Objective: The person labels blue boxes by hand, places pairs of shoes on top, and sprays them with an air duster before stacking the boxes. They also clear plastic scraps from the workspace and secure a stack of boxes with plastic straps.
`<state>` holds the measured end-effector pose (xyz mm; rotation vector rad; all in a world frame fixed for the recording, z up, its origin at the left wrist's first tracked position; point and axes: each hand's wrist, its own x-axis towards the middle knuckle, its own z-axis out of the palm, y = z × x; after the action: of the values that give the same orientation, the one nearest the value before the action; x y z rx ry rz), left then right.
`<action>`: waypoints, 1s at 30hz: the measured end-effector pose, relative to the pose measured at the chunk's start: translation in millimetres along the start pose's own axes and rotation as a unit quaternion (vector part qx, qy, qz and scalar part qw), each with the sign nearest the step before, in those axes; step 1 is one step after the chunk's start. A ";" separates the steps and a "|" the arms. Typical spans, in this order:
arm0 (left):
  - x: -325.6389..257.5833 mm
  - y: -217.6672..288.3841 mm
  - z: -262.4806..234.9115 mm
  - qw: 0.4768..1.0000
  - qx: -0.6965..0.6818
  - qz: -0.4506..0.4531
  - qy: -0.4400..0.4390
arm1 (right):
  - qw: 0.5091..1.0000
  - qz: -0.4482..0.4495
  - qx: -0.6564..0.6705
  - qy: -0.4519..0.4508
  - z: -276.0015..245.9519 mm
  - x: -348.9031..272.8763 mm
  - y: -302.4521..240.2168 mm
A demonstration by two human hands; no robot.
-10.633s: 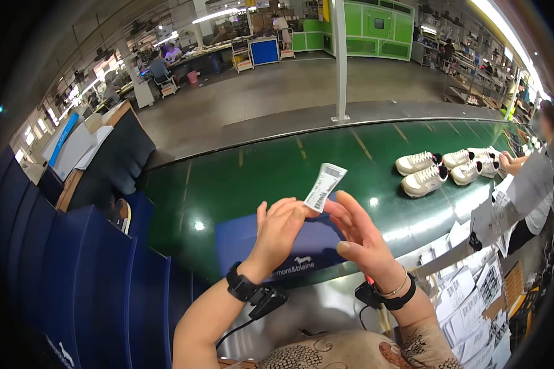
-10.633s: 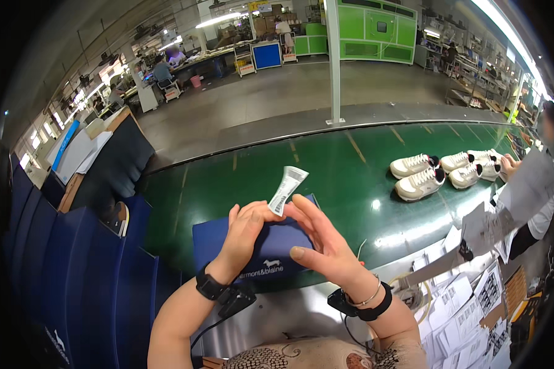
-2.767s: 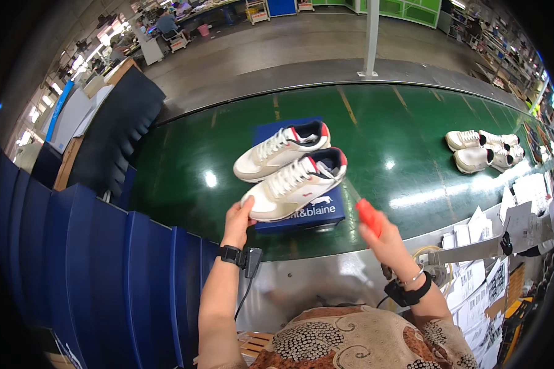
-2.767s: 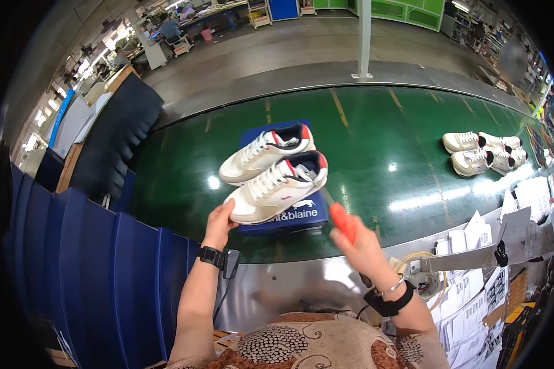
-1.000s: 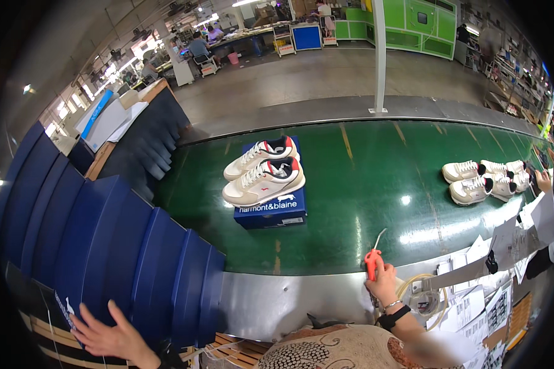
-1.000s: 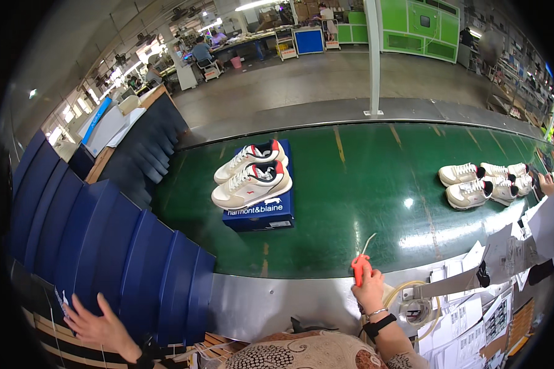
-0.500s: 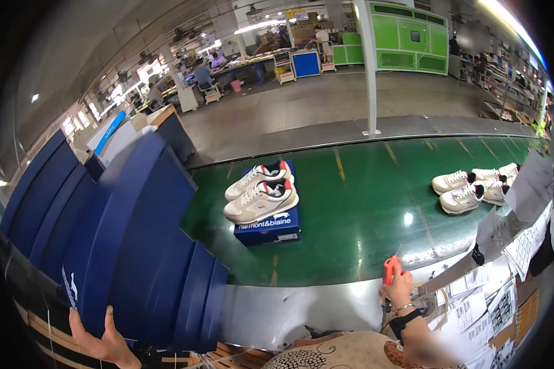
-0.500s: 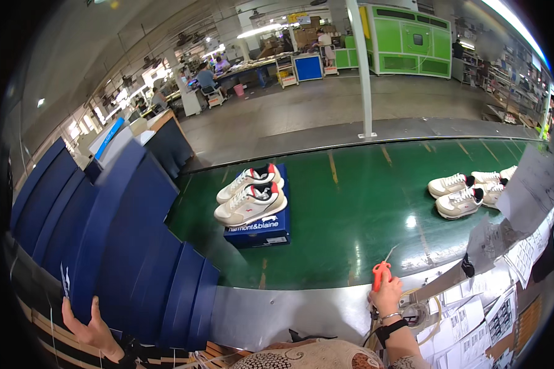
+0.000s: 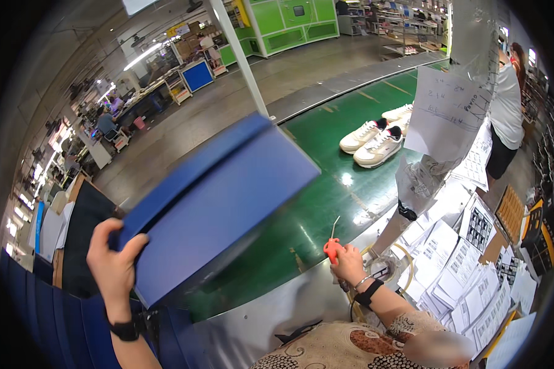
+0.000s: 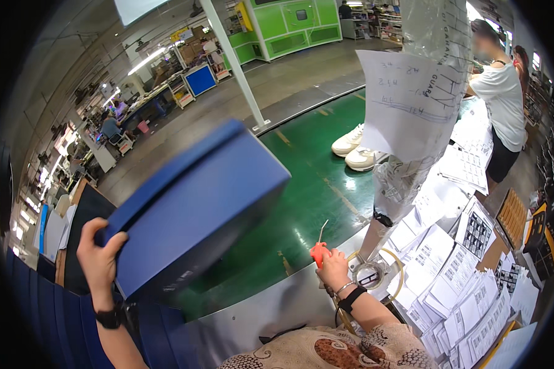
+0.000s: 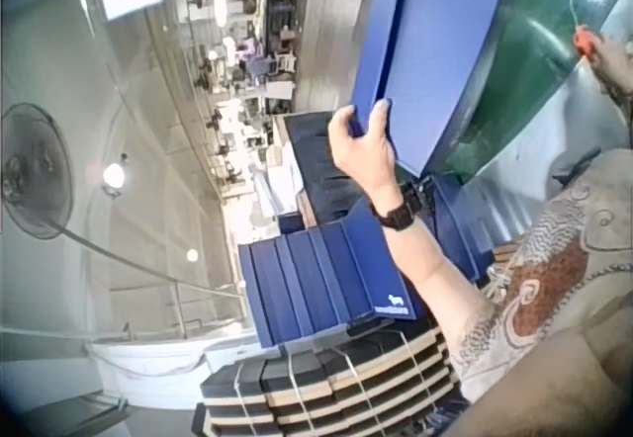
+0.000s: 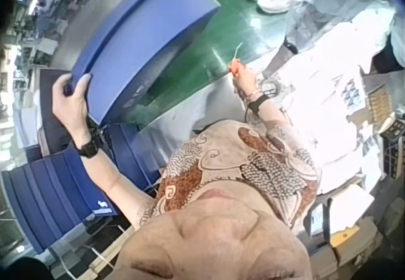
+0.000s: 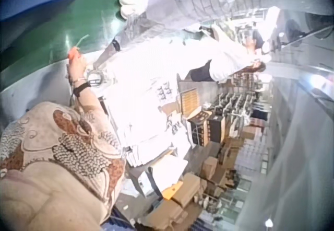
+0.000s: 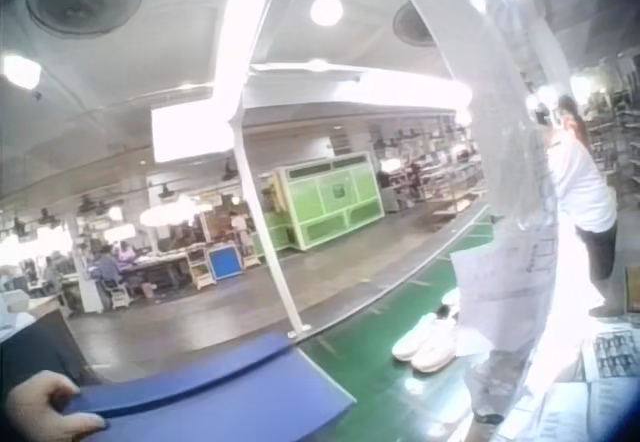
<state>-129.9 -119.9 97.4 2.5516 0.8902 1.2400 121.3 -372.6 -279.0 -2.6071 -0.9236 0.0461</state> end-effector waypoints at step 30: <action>54.9 -11.2 230.9 0.961 -0.155 0.036 -0.225 | 0.841 0.348 0.369 0.190 -13.9 327.9 125.1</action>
<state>67.0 -54.9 -18.5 2.4660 0.4671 0.6927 455.8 -265.5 -280.4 -1.9526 0.2070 0.0570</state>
